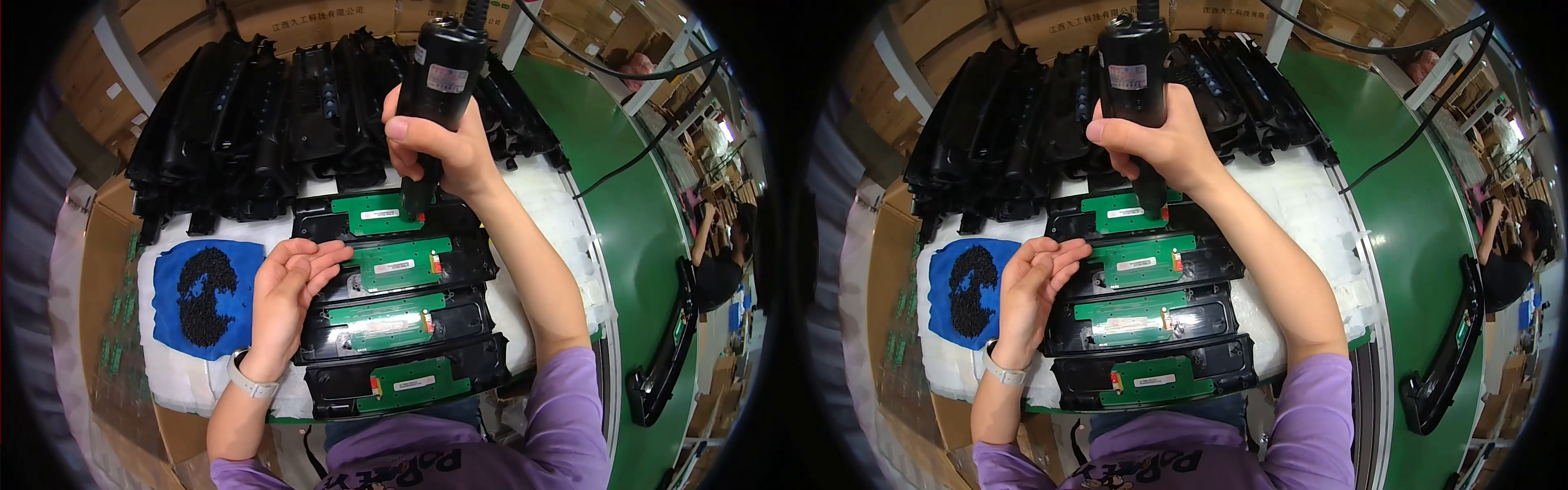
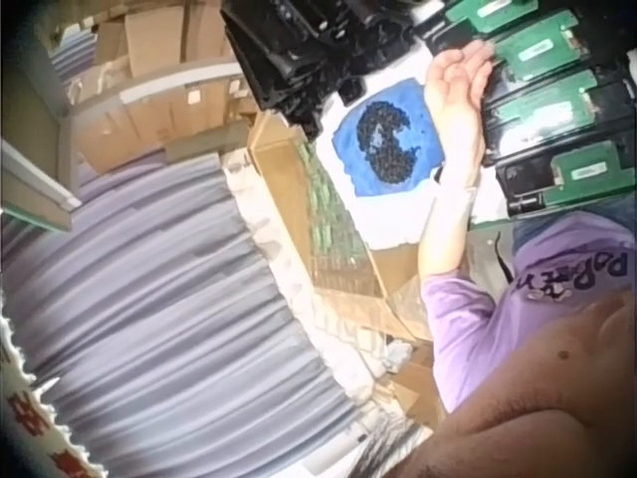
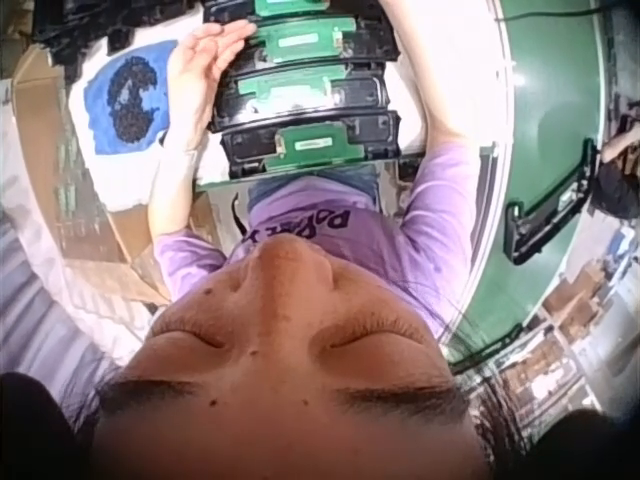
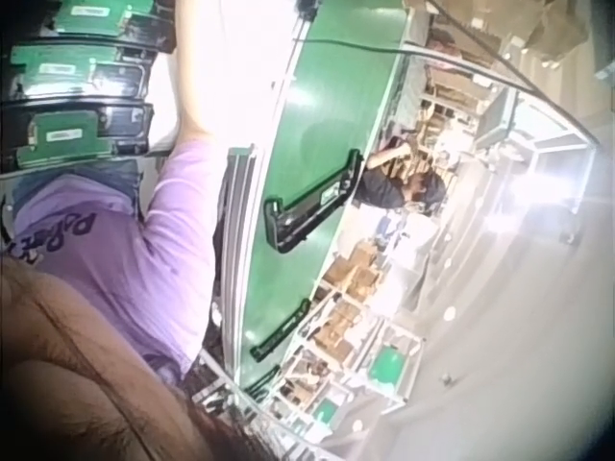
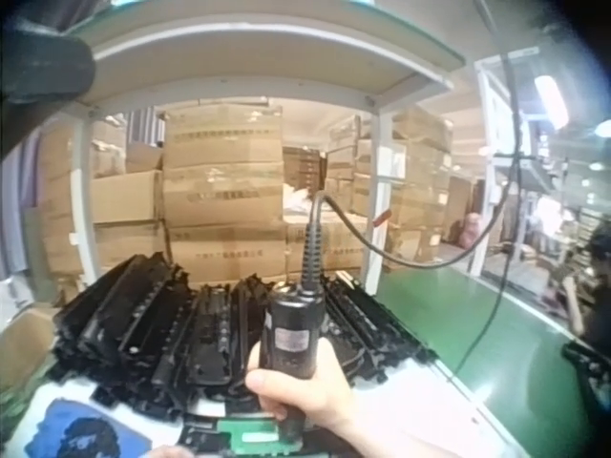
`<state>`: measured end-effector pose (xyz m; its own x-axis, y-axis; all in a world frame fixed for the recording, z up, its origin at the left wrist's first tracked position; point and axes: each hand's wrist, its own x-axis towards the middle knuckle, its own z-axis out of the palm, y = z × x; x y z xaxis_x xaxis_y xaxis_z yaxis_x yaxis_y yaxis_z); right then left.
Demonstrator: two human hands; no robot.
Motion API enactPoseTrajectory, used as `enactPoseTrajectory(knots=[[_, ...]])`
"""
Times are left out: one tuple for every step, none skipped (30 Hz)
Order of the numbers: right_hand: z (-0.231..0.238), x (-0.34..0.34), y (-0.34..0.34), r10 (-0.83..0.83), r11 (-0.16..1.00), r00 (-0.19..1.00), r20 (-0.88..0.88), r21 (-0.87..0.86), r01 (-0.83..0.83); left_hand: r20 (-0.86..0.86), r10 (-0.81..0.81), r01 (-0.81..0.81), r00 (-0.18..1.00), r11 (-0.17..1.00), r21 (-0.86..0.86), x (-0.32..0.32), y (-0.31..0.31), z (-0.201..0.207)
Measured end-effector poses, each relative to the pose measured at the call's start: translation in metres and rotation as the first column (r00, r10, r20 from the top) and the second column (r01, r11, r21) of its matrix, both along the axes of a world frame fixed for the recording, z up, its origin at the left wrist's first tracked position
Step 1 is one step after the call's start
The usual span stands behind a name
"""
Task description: Assembling circuit boards into plastic housings and securing them with screws using an electric screwdriver on an assembly line.
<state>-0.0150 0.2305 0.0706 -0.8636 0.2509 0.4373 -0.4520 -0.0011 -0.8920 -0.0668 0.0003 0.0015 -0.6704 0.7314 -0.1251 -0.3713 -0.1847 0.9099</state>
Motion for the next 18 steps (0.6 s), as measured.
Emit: enactPoseTrajectory(knots=[[-0.0005, 0.0, -0.0003, -0.034, 0.999, 0.999, 0.012, 0.04, 0.034, 0.004, -0.002, 0.002, 1.0, 1.0, 0.0, 0.0, 0.0006, -0.0003], [-0.0016, 0.0002, 0.0007, -0.036, 0.999, 0.999, 0.015, 0.041, 0.035, 0.005, 0.019, -0.019, 1.0, 1.0, 0.008, -0.0003, 0.0015, -0.0005], [-0.0026, 0.0007, 0.0024, -0.033, 0.998, 0.999, 0.027, 0.045, 0.032, 0.006, 0.04, -0.04, 0.999, 0.999, 0.016, -0.0007, 0.0025, -0.0011], [-0.0022, 0.0008, 0.0025, -0.027, 0.999, 0.999, 0.035, 0.047, 0.025, 0.005, 0.042, -0.042, 0.999, 0.999, 0.016, -0.002, 0.0013, -0.0014], [-0.0017, 0.0011, 0.0022, -0.025, 0.999, 0.999, 0.035, 0.048, 0.023, -0.009, 0.015, -0.015, 1.0, 1.0, 0.002, -0.0041, -0.0004, -0.0024], [-0.0011, 0.0014, 0.0018, -0.03, 0.999, 0.999, 0.035, 0.041, 0.028, -0.023, -0.013, 0.013, 1.0, 1.0, -0.012, -0.0053, -0.0016, -0.0027], [-0.0011, 0.0016, 0.0018, -0.036, 0.999, 0.999, 0.036, 0.034, 0.035, -0.022, -0.012, 0.012, 1.0, 1.0, -0.012, -0.0049, -0.0016, -0.0023], [-0.0013, 0.0016, 0.0019, -0.035, 0.999, 0.999, 0.036, 0.034, 0.034, -0.016, -0.018, 0.017, 1.0, 0.999, -0.035, -0.004, -0.0012, -0.0015], [-0.0016, 0.0014, 0.0023, -0.03, 0.999, 0.999, 0.038, 0.021, 0.029, -0.01, -0.023, 0.023, 1.0, 0.998, -0.059, -0.0035, -0.0011, -0.0011], [-0.0021, 0.0013, 0.0029, -0.025, 1.0, 0.999, 0.038, 0.006, 0.025, -0.01, -0.022, 0.022, 1.0, 0.998, -0.059, -0.0042, -0.0022, -0.0013], [-0.0031, 0.0013, 0.0042, -0.024, 1.0, 0.999, 0.038, 0.006, 0.024, -0.013, -0.058, 0.057, 0.998, 0.996, -0.067, -0.0058, -0.0039, -0.0015], [-0.0043, 0.0011, 0.0057, 0.014, 1.0, 0.999, 0.05, 0.025, -0.015, -0.017, -0.093, 0.092, 0.995, 0.993, -0.075, -0.0066, -0.0048, -0.0016], [-0.0056, 0.0016, 0.0072, 0.049, 0.998, 0.997, 0.064, 0.044, -0.052, -0.015, -0.095, 0.094, 0.995, 0.993, -0.075, -0.0054, -0.0038, 0.0001], [-0.0063, 0.0022, 0.0072, 0.047, 0.998, 0.997, 0.065, 0.043, -0.05, -0.005, -0.088, 0.087, 0.996, 0.991, -0.1, -0.0034, -0.0025, 0.0039], [-0.0069, 0.0028, 0.0063, 0.064, 0.996, 0.995, 0.073, 0.061, -0.068, 0.006, -0.08, 0.08, 0.997, 0.989, -0.125, -0.0023, -0.0012, 0.0056], [-0.0064, 0.0024, 0.0048, 0.084, 0.993, 0.994, 0.076, 0.078, -0.09, 0.003, -0.079, 0.079, 0.997, 0.989, -0.127, -0.0032, -0.0022, 0.006], [-0.0066, 0.0017, 0.0046, 0.085, 0.993, 0.994, 0.073, 0.077, -0.09, 0.026, -0.092, 0.094, 0.995, 0.992, -0.089, -0.005, -0.0038, 0.0056], [-0.0075, 0.0009, 0.0048, 0.103, 0.992, 0.993, 0.065, 0.067, -0.108, 0.047, -0.107, 0.109, 0.993, 0.993, -0.05, -0.0063, -0.0049, 0.0057]])
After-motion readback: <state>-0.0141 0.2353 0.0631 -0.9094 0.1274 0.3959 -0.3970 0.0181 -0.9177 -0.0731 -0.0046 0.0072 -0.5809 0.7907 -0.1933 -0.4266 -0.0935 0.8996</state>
